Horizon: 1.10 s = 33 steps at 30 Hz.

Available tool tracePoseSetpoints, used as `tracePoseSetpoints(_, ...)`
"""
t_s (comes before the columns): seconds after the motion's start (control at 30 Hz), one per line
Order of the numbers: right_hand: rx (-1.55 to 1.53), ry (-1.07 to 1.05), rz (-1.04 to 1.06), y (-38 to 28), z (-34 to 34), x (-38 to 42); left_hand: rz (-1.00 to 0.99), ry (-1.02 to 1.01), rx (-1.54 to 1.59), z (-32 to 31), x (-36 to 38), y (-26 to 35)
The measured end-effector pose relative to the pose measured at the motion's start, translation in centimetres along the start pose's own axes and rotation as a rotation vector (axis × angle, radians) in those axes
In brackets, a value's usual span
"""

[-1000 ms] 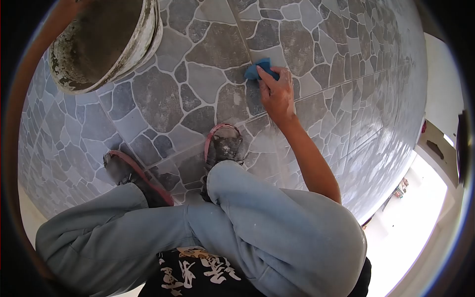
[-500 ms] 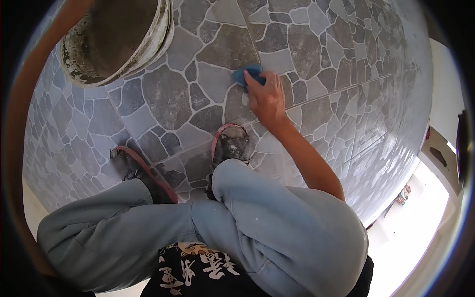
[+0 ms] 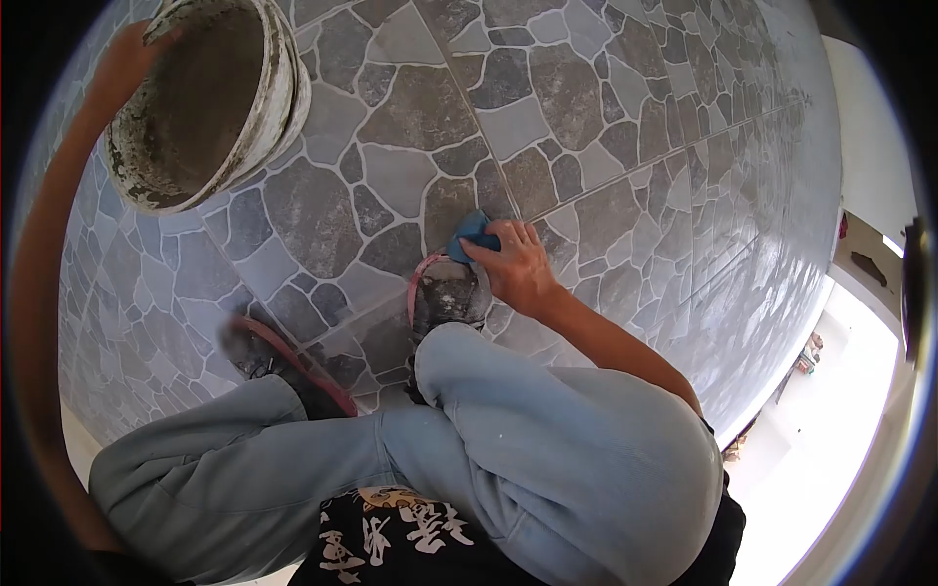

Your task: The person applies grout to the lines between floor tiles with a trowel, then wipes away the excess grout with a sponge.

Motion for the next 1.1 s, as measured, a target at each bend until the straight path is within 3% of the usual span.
tracePoseSetpoints(0.1, 0.139, 0.101, -0.091, 4.0, 3.7, 0.2, -0.008, 0.065, 0.053, -0.2, 0.3, 0.0)
tracePoseSetpoints(0.17, 0.268, 0.359, -0.218, 8.0, 6.4, -3.1, -0.018, 0.004, 0.053, -0.1, 0.0, -0.4)
tracePoseSetpoints(0.27, 0.292, 0.513, -0.284, 7.9, 7.1, -4.5, -0.045, -0.023, 0.115, -1.2, -0.6, -1.1)
tracePoseSetpoints(0.4, 0.05, 0.07, -0.218, 3.3, 4.4, 6.5, 0.02, 0.034, 0.044, 0.2, 0.9, 0.6)
tracePoseSetpoints(0.47, 0.089, 0.081, -0.221, 3.6, 5.7, 9.0, 0.03, 0.046, 0.081, 0.7, 1.1, 1.0)
tracePoseSetpoints(0.57, 0.14, 0.175, -0.15, 5.4, 5.3, 3.6, 0.033, 0.148, 0.083, 0.8, 1.6, 1.7)
tracePoseSetpoints(0.7, 0.149, 0.396, 0.038, 7.1, 4.4, -16.5, -0.023, 0.033, 0.107, 0.9, 1.4, 1.8)
tracePoseSetpoints(0.77, 0.3, 0.464, -0.002, 8.4, 5.1, -26.1, -0.032, 0.021, 0.149, 1.0, 1.4, 2.0)
tracePoseSetpoints(0.87, 0.31, 0.423, 0.071, 8.7, 5.7, -29.1, 0.006, -0.033, 0.18, 1.2, 1.5, 2.2)
tracePoseSetpoints(1.0, 0.218, 0.261, 0.083, 6.1, 5.1, -15.5, 0.023, 0.015, 0.152, 1.4, 2.1, 2.6)
tracePoseSetpoints(1.1, 0.092, 0.079, -0.072, 4.2, 5.6, -3.3, 0.03, 0.124, 0.109, 1.1, 2.3, 2.7)
Point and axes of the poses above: each hand's wrist, its own x-axis away from the middle knuckle, its own z-axis out of the back of the hand, y = z × x, the point moved 4 cm from there along -x, towards the middle knuckle, and after that the axes turned 10 degrees about -x, right-handed, at the moved point
